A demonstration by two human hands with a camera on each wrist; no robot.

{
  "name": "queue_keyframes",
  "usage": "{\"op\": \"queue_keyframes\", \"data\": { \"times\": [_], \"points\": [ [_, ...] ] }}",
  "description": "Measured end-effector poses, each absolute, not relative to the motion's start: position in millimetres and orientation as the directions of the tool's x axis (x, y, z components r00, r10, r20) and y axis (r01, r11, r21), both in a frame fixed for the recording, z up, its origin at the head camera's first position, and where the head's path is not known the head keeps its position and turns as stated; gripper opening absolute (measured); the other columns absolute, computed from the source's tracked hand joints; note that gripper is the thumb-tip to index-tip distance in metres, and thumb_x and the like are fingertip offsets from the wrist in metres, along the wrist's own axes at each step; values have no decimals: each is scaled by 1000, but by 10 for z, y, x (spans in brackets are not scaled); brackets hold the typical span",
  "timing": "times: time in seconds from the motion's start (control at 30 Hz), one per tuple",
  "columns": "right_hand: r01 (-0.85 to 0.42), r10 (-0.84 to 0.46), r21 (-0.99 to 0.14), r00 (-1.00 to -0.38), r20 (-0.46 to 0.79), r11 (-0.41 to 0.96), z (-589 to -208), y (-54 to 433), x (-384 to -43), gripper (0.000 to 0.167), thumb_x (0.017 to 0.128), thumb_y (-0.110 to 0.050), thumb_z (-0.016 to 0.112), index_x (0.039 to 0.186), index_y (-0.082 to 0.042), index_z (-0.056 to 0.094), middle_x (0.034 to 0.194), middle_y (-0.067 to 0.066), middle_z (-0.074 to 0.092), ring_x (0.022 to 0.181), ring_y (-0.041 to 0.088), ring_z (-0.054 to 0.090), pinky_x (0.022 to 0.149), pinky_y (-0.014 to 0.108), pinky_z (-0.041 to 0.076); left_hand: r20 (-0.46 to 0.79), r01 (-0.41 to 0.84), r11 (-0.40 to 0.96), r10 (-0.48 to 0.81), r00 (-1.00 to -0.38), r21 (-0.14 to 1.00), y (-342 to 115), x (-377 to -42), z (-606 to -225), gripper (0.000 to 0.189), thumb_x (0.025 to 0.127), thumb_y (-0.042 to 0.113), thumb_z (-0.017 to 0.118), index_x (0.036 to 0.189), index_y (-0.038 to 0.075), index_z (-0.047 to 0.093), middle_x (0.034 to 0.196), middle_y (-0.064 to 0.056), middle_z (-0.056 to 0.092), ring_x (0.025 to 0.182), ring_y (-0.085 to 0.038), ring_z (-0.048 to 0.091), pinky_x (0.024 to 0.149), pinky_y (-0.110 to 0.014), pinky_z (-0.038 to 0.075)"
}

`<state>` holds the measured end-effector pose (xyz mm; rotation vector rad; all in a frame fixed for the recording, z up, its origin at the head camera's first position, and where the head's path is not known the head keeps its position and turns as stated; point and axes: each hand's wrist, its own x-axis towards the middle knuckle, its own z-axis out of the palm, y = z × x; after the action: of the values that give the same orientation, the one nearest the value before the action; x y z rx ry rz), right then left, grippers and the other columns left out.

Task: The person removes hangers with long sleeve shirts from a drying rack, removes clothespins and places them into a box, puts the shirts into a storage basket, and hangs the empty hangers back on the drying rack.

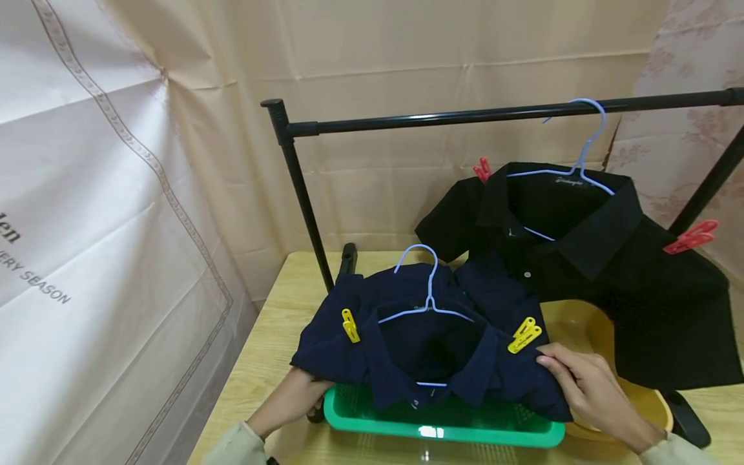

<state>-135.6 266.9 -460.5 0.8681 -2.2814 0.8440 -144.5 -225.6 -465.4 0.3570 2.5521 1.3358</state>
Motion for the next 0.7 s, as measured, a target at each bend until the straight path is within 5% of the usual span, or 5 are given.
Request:
{"op": "queue_keyframes", "data": {
  "times": [0.13,0.4,0.6,0.7],
  "points": [
    [-734,-396,-310,-614,683,605,-4688,2682,-1387,35,93,10,66,104,-24,68,90,-14,70,76,-6,63,68,16,50,-248,-69,427,380,-891,902,-2363,-1485,-4575,30,103,33,66,111,4,66,67,-2,55,54,-15,51,50,-29,47],
    [-758,-402,-262,-566,720,598,-4769,2717,-1439,21,100,-2,64,105,-21,69,90,-15,69,74,-6,61,65,17,48,-292,-38,454,505,-812,890,-2531,-1565,-4346,25,102,31,67,109,6,70,74,-6,62,57,-18,53,55,-30,48],
    [-757,-427,-252,-572,700,602,-4795,2744,-1447,20,100,-2,64,105,-21,68,90,-14,70,74,-7,60,64,16,49,-271,62,587,462,-844,807,-2703,-1639,-4084,32,94,28,78,79,1,71,69,-3,62,57,-15,52,51,-26,43],
    [-766,-426,-244,-558,712,594,-4813,2745,-1459,16,103,-7,61,105,-21,69,90,-16,69,74,-8,60,63,16,48,-220,106,650,400,-890,753,-2736,-1648,-3999,34,90,34,81,77,6,66,67,1,57,57,-13,50,50,-25,41]
  ]
}}
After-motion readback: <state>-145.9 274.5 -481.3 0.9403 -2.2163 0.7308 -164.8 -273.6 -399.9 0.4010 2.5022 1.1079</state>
